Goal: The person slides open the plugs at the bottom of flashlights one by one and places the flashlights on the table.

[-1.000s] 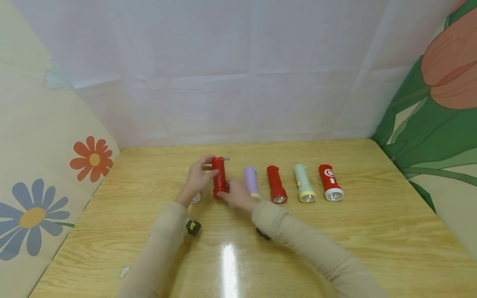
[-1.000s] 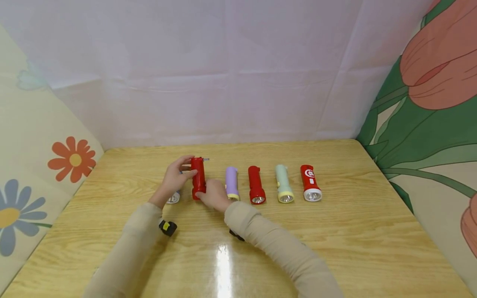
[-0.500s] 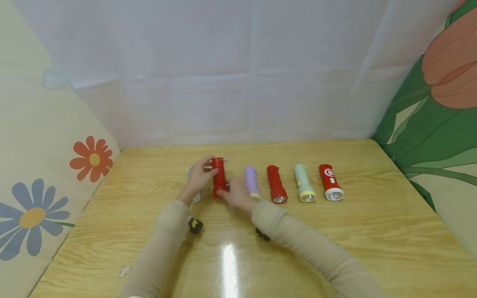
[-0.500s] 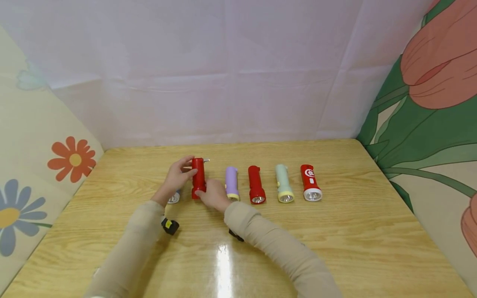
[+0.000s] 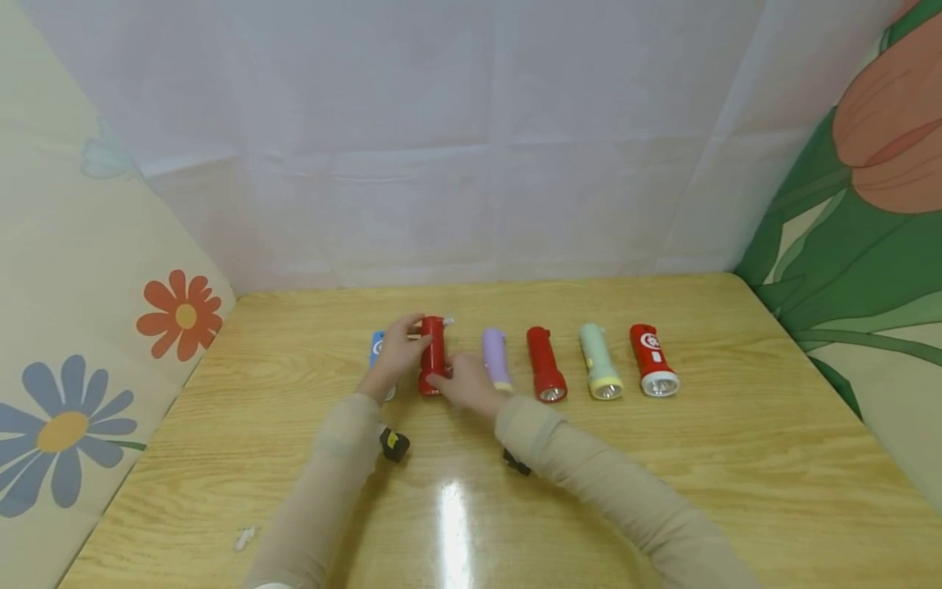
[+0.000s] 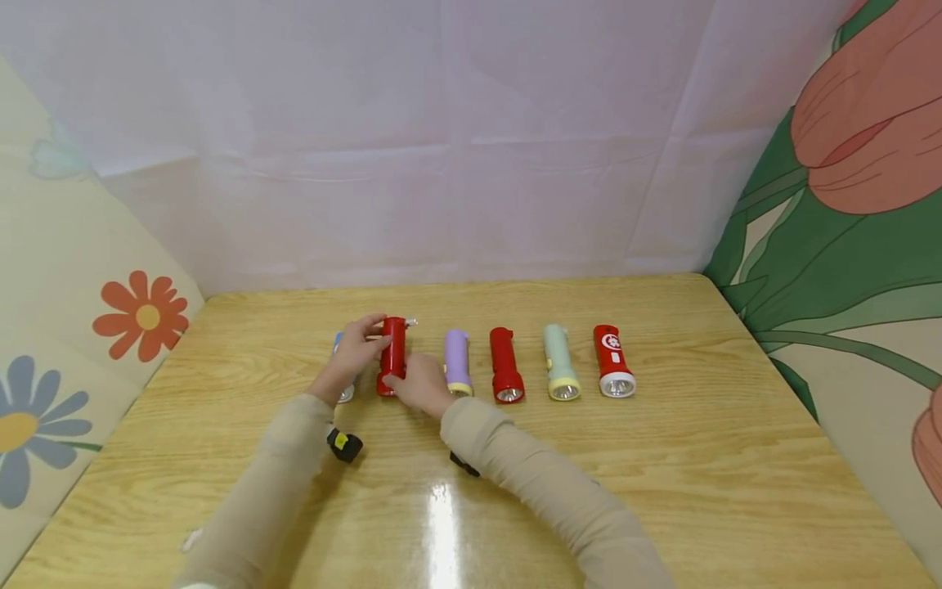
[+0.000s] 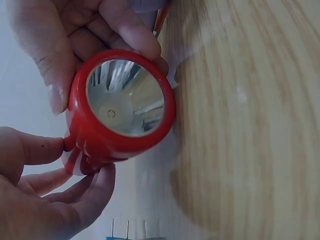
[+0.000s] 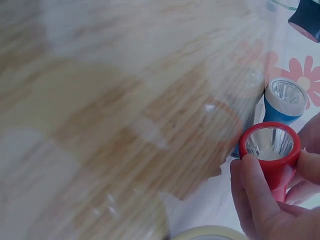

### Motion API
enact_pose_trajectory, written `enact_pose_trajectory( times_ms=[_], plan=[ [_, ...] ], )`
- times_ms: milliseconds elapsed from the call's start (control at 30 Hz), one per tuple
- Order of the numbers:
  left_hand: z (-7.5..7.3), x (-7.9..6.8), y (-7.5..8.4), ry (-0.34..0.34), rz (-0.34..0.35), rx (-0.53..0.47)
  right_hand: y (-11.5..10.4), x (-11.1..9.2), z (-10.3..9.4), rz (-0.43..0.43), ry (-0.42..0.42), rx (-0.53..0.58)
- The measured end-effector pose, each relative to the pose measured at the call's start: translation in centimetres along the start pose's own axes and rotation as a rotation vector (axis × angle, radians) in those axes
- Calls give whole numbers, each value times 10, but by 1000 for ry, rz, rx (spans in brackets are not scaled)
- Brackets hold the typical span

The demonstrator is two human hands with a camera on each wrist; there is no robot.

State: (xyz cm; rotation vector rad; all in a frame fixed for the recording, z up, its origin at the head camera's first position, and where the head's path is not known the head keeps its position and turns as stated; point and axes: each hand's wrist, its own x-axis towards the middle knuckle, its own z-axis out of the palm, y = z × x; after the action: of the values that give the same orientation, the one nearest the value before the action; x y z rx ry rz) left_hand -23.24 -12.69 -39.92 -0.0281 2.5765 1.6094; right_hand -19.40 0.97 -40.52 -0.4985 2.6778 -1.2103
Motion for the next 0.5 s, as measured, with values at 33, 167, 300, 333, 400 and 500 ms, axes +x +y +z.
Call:
enact_pose_trajectory(
  times_ms=[33, 167, 300, 333, 400, 500],
  plan=[
    [1, 1, 0, -3, -14, -14, 0, 0, 0, 2, 3, -1],
    [5, 4, -1, 4, -61, -53, -2, 0, 0, 32, 7, 1],
    [8, 6, -2, 16, -96, -93, -3, 0, 0, 40, 16, -18],
    [9, 6, -2, 20, -101, -100, -3, 0, 0, 38, 19, -23],
    [10, 7, -2, 27, -108, -111, -3, 0, 0, 35, 22, -24],
    [11, 8, -3, 35, -106, -117, -2, 0, -1, 35, 23, -18]
  ],
)
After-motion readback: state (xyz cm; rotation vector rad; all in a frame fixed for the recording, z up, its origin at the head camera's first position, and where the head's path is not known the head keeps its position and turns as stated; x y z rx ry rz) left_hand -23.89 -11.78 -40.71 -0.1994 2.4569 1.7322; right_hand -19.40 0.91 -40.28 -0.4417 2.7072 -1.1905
